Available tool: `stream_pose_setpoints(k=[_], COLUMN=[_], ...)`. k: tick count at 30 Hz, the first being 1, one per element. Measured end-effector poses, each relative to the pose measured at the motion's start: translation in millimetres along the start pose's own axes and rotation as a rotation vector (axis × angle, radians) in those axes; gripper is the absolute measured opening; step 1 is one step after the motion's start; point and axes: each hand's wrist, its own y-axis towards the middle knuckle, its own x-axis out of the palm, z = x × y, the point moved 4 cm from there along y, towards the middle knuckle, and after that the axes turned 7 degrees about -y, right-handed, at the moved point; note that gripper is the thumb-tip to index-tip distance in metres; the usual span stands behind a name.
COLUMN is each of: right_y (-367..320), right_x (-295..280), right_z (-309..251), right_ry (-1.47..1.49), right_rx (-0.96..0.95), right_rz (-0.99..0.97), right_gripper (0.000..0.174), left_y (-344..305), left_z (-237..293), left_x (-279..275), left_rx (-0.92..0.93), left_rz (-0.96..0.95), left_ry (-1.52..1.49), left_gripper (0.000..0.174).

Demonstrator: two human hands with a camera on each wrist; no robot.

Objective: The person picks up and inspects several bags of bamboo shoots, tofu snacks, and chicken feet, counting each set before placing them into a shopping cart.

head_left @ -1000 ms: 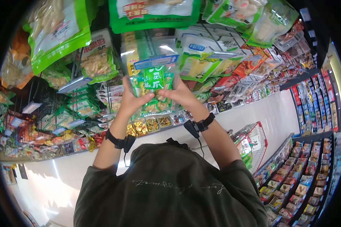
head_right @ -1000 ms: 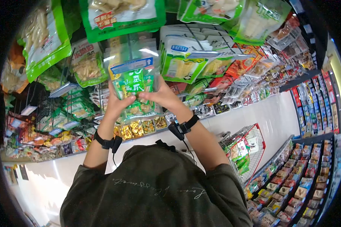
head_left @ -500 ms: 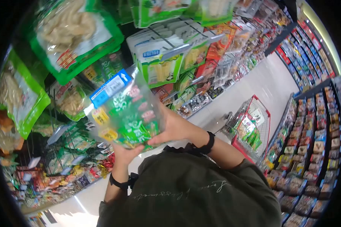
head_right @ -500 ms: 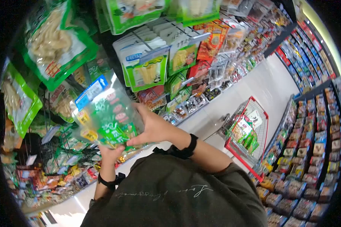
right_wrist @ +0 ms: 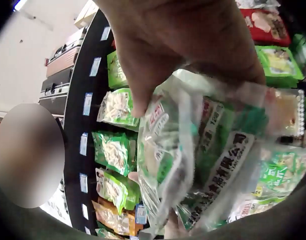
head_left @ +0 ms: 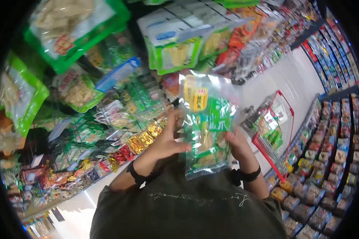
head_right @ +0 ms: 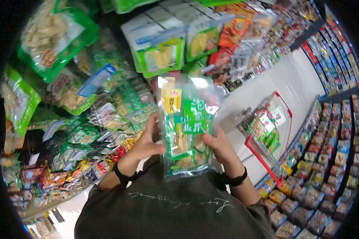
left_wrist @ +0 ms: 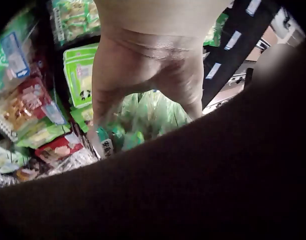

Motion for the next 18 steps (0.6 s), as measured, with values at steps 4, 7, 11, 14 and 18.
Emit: stream_pose_setpoints(k=[4,7,11,14,18], right_y=[-23,-36,-50,-62,-83], right_x=[-21,-34,-55,-65,-89], right_z=[15,22,24,19,8], right_ry=[0.176,0.192,0.056,0.01,-0.113], right_rx=[-0.049,-0.032,0.031,0.01,0.037], right_rz=[0.173,0.293,0.388,0.483,0.459], right_gripper=[0.078,0.068,0.064,0.063,0.059], left_y=[23,37,44,51,59], left_z=[-18,-35,-45,-51,-66], left_x=[28,49,74,87,106], left_rx=[-0.059,-0.157,-0.246,-0.295,-0.338], left_rz=[0.075,0.006,-0.01,0.001,0.043], left_ry=[-0.149,-0.119,-0.234,-0.287,-0.306], left_gripper=[0.104,0.094,0.095,0.095,0.086])
